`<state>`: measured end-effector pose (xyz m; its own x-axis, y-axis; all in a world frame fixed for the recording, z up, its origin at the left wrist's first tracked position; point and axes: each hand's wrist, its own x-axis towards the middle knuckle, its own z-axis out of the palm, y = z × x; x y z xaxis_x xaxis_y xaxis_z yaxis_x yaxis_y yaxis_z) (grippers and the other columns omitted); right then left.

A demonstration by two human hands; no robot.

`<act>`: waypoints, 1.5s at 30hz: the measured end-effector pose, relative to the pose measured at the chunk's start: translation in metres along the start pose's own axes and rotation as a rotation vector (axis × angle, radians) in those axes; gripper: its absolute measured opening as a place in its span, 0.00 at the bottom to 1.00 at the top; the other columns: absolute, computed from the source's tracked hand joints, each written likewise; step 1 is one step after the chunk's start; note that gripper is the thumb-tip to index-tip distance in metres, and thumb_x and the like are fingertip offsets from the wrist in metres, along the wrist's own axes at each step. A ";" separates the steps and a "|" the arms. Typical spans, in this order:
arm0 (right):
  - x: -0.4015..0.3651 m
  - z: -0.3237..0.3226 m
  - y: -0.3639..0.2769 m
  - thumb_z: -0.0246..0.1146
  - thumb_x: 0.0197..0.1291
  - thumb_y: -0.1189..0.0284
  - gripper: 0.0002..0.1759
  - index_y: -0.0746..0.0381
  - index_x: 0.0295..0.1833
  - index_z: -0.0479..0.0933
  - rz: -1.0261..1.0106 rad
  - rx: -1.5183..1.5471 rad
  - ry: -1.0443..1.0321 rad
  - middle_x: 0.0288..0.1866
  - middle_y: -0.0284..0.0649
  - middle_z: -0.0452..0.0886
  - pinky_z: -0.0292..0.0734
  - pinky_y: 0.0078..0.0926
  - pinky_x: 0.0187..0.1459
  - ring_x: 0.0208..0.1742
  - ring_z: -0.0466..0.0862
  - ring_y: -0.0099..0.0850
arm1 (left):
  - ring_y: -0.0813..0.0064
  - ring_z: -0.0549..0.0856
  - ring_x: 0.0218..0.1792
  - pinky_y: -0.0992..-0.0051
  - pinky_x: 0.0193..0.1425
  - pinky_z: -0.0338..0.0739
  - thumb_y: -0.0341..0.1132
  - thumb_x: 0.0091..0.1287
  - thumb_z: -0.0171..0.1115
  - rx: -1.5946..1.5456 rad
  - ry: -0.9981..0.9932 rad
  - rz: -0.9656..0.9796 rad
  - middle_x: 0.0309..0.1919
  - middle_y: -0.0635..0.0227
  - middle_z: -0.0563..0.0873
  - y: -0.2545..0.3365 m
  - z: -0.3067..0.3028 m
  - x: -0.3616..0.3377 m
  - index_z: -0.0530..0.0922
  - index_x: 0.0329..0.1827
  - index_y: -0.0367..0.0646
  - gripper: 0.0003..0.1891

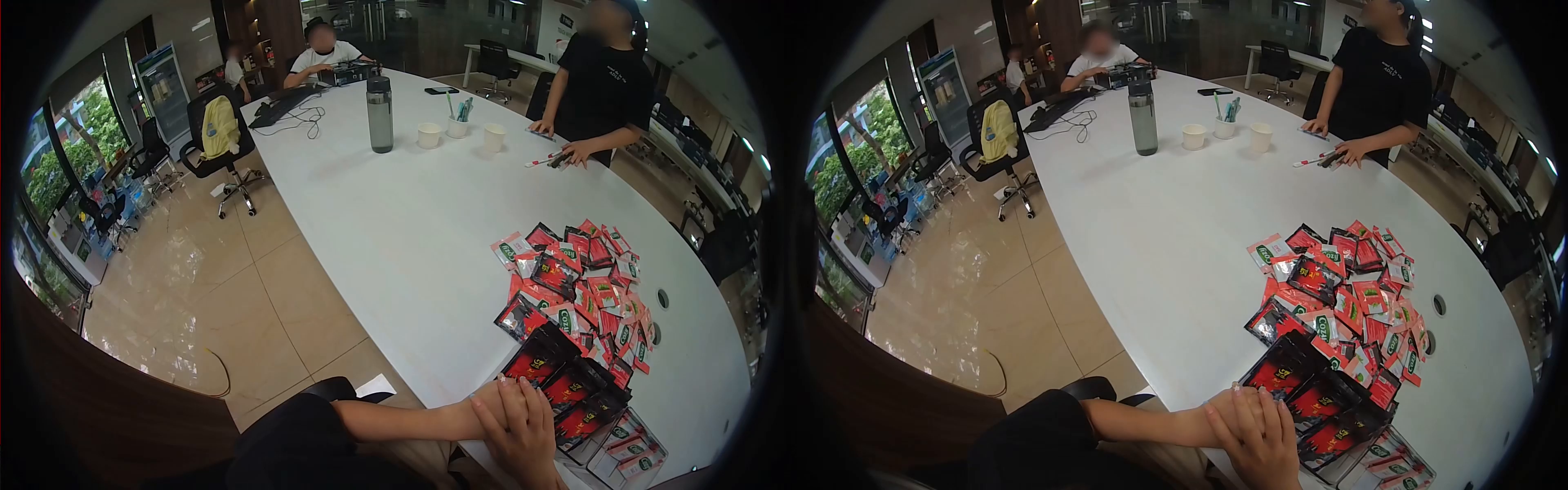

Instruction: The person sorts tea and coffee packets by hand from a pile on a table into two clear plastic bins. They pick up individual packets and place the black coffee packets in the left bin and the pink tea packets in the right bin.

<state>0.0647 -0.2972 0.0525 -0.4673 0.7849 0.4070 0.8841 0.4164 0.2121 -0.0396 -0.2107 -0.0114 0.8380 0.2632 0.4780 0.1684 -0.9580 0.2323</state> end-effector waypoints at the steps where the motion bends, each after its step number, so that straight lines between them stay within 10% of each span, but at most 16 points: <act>1: -0.001 0.001 0.001 0.59 0.58 0.66 0.24 0.41 0.62 0.75 -0.005 -0.003 -0.001 0.67 0.43 0.70 0.70 0.47 0.62 0.66 0.71 0.47 | 0.51 0.85 0.43 0.53 0.46 0.82 0.40 0.64 0.53 -0.001 0.004 -0.002 0.42 0.46 0.83 0.001 0.000 0.002 0.76 0.51 0.36 0.18; 36: -0.001 -0.007 0.001 0.55 0.62 0.68 0.25 0.40 0.65 0.74 -0.015 0.027 -0.079 0.67 0.40 0.69 0.68 0.47 0.65 0.67 0.70 0.46 | 0.60 0.80 0.54 0.61 0.59 0.76 0.36 0.66 0.55 0.035 0.110 -0.014 0.53 0.58 0.78 -0.006 0.036 -0.029 0.75 0.59 0.45 0.19; 44: -0.001 -0.008 0.001 0.52 0.66 0.63 0.26 0.36 0.70 0.68 0.007 -0.006 -0.084 0.71 0.35 0.67 0.64 0.43 0.68 0.68 0.69 0.40 | 0.57 0.76 0.64 0.31 0.62 0.65 0.44 0.73 0.56 0.059 -0.030 -0.176 0.69 0.53 0.71 -0.014 0.072 -0.048 0.60 0.77 0.61 0.29; 45: -0.001 -0.009 0.001 0.52 0.66 0.63 0.26 0.35 0.70 0.68 0.003 -0.016 -0.076 0.71 0.35 0.67 0.64 0.43 0.68 0.68 0.69 0.40 | 0.58 0.76 0.62 0.41 0.62 0.68 0.41 0.71 0.56 -0.011 0.030 -0.107 0.65 0.56 0.73 -0.012 0.044 -0.037 0.65 0.72 0.57 0.26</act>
<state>0.0663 -0.3015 0.0608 -0.4628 0.8189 0.3394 0.8853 0.4070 0.2251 -0.0500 -0.2141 -0.0689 0.7997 0.3677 0.4745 0.2504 -0.9227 0.2931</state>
